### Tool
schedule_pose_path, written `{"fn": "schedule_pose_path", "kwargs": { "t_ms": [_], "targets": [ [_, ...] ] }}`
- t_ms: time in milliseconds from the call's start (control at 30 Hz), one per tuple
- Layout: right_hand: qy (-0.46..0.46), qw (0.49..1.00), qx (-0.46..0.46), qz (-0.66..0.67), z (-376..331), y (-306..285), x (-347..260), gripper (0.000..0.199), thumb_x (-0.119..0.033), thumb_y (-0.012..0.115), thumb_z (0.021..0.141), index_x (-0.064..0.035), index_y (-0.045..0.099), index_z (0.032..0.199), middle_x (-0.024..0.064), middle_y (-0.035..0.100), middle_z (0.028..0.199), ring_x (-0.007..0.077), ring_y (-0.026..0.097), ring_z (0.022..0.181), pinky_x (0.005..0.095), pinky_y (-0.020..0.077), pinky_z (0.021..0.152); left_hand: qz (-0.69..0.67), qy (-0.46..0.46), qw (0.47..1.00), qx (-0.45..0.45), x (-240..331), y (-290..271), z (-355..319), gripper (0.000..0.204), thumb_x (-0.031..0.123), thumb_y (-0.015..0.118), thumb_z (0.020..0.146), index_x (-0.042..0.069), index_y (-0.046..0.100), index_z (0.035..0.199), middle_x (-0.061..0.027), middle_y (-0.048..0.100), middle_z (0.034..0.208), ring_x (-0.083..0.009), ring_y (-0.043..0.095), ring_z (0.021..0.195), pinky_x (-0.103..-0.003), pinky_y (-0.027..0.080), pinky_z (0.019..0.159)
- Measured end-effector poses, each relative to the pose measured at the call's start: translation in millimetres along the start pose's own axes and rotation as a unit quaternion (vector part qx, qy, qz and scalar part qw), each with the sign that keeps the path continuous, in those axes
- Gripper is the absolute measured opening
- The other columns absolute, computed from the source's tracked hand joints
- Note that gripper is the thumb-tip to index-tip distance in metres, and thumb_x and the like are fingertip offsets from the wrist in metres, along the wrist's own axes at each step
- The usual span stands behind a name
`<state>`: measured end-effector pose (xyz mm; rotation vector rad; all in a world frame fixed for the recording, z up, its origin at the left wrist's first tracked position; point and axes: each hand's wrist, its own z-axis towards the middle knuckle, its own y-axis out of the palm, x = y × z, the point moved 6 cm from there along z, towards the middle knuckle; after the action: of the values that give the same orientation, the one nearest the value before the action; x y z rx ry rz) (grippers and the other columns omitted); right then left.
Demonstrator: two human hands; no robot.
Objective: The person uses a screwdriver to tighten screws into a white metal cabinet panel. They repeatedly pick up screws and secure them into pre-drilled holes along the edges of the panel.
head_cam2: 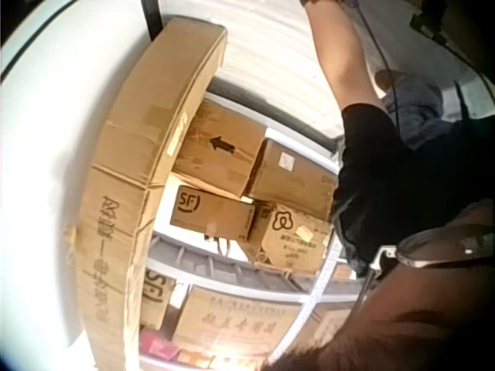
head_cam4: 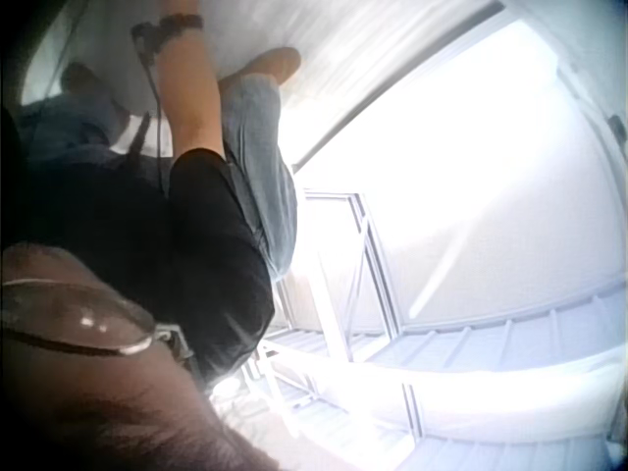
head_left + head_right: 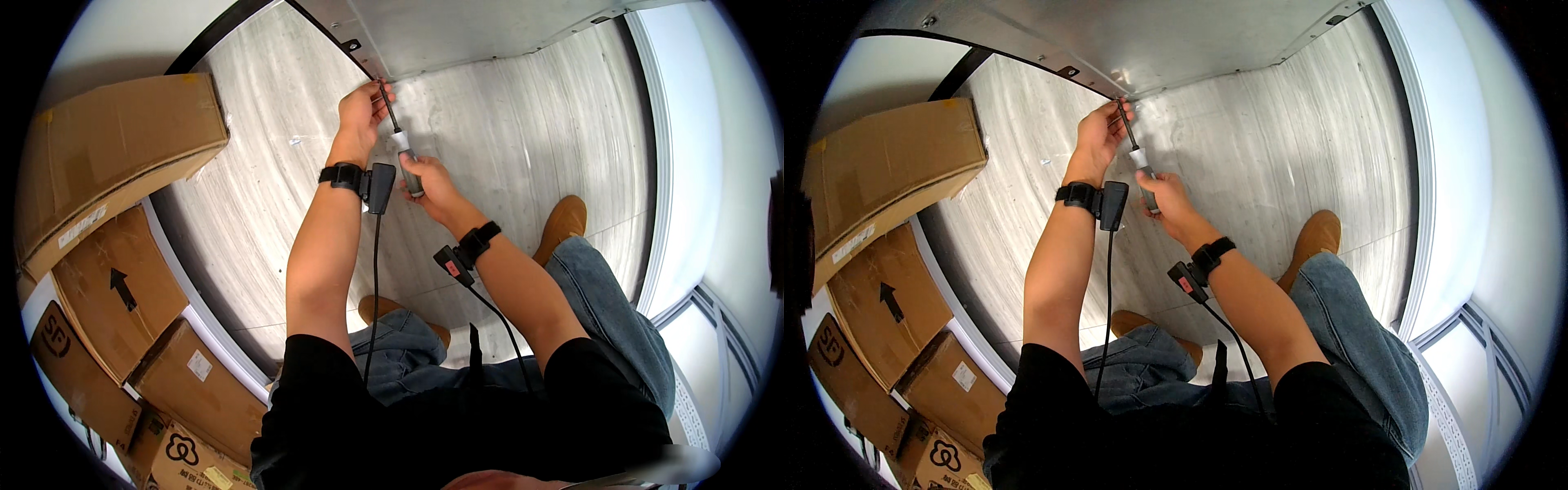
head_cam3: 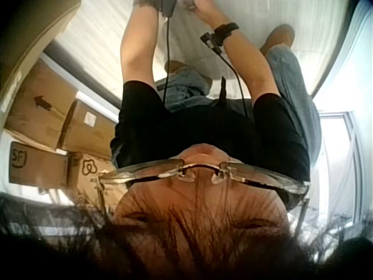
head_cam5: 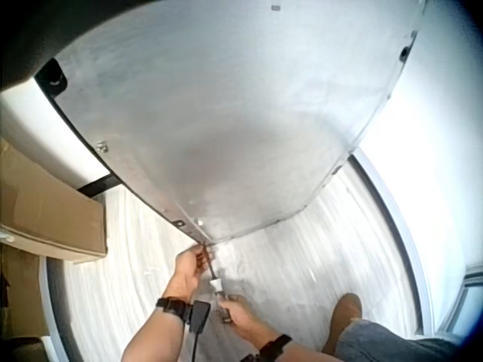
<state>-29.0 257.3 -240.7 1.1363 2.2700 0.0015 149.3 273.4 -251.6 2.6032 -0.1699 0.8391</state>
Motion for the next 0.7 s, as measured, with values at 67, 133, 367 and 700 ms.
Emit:
{"fn": "schedule_pose_path", "kwargs": {
  "t_ms": [67,133,367,700],
  "targets": [
    [0.031,0.999,-0.014,0.024,-2.4,0.4,4.1,0.038,-0.038,0.060,0.088,-0.0034,0.050,0.100,0.0091,0.057,0.086,0.0178,0.058,0.075,0.0336,0.0466,0.059,-0.003,-0.003,1.000,-0.001,-0.5,-1.2,0.3,0.019,0.014,0.047,0.092,0.004,0.061,0.102,-0.0024,0.064,0.087,-0.0123,0.059,0.076,-0.024,0.044,0.066],
    [0.056,0.997,-0.024,0.045,-2.3,-0.4,6.1,0.038,-0.039,0.059,0.088,-0.0036,0.051,0.099,0.0091,0.057,0.085,0.0175,0.058,0.076,0.0339,0.0474,0.060,-0.003,-0.003,1.000,-0.005,-0.5,-0.5,0.3,0.019,0.014,0.048,0.092,0.004,0.061,0.101,-0.0022,0.064,0.087,-0.0121,0.058,0.076,-0.024,0.043,0.065],
    [0.061,0.997,-0.030,0.040,-2.4,0.4,5.4,0.039,-0.042,0.054,0.091,-0.0042,0.053,0.100,0.0078,0.056,0.083,0.0169,0.056,0.072,0.0333,0.0476,0.060,-0.016,-0.006,1.000,0.008,-1.6,1.0,-0.3,0.018,0.014,0.048,0.092,0.005,0.061,0.099,-0.0023,0.064,0.086,-0.0118,0.057,0.074,-0.025,0.042,0.064],
    [0.075,0.991,-0.048,0.098,-2.3,0.2,7.6,0.044,-0.048,0.053,0.090,-0.0045,0.053,0.095,0.0052,0.053,0.076,0.0163,0.054,0.063,0.0312,0.0463,0.057,-0.030,-0.012,0.999,0.015,-2.6,0.9,2.2,0.016,0.014,0.048,0.092,0.006,0.062,0.097,-0.0013,0.064,0.083,-0.0120,0.057,0.072,-0.026,0.041,0.063]
  ]
}}
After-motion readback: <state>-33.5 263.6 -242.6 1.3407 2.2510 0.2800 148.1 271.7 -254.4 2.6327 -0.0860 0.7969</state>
